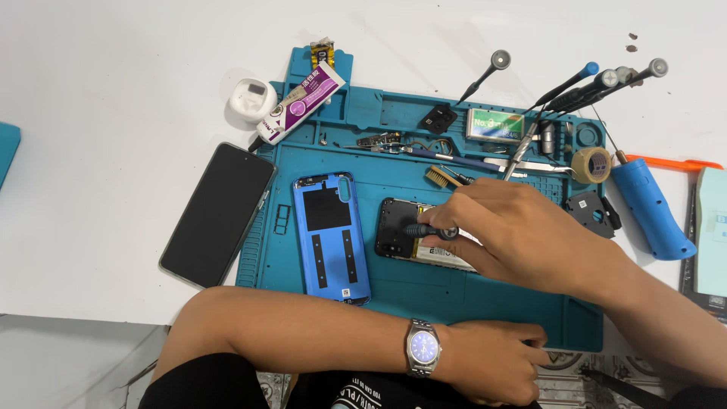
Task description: The person pries the battery out of an opened smartphone on a blue repair mat, using a pry tool to lift the battery and a brush to sweep the battery compartment, working the battery loose from the phone frame by hand.
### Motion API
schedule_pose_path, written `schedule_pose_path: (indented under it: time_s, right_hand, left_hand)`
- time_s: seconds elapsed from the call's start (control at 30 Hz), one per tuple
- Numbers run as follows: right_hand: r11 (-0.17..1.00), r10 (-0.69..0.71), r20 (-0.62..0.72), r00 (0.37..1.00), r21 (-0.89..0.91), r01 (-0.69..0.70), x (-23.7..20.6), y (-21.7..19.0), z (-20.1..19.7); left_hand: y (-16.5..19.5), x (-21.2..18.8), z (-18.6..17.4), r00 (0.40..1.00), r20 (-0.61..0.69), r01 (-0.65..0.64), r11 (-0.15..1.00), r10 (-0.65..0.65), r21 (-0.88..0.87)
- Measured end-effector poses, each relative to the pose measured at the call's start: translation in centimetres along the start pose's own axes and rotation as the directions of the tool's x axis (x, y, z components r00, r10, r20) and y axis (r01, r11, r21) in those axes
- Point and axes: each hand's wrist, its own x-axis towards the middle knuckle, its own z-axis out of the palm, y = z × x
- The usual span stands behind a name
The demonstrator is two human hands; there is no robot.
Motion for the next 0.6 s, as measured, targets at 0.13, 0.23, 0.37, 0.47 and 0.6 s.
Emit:
schedule_pose_path:
  time_s: [0.13, 0.23, 0.37, 0.47, 0.6]
  right_hand:
    - [0.999, 0.003, 0.008, 1.0, -0.034, -0.002, 0.1, 0.1, 0.2]
    - [0.998, 0.036, 0.036, 0.999, -0.048, -0.034, 0.0, 0.0, 0.0]
    - [0.999, -0.006, -0.02, 1.0, -0.034, 0.005, -0.2, 0.0, 0.2]
    - [1.0, -0.013, -0.071, 0.997, -0.024, 0.011, -0.3, -0.1, 1.2]
    - [0.997, -0.071, -0.115, 0.991, -0.042, 0.066, -0.5, 0.3, 2.6]
  left_hand:
    - [-0.1, 0.0, 0.0, 1.0, 0.025, -0.003, 1.0, 0.002, 0.01]
    - [-0.1, 0.1, 0.0, 1.0, -0.018, -0.009, 1.0, 0.009, -0.011]
    - [-0.2, 0.2, -0.1, 1.0, 0.006, -0.008, 1.0, 0.008, -0.004]
    - [-0.1, 0.4, -0.2, 1.0, 0.029, 0.0, 1.0, 0.0, -0.002]
    - [-0.2, 0.4, -0.1, 1.0, 0.006, -0.004, 1.0, 0.004, -0.019]
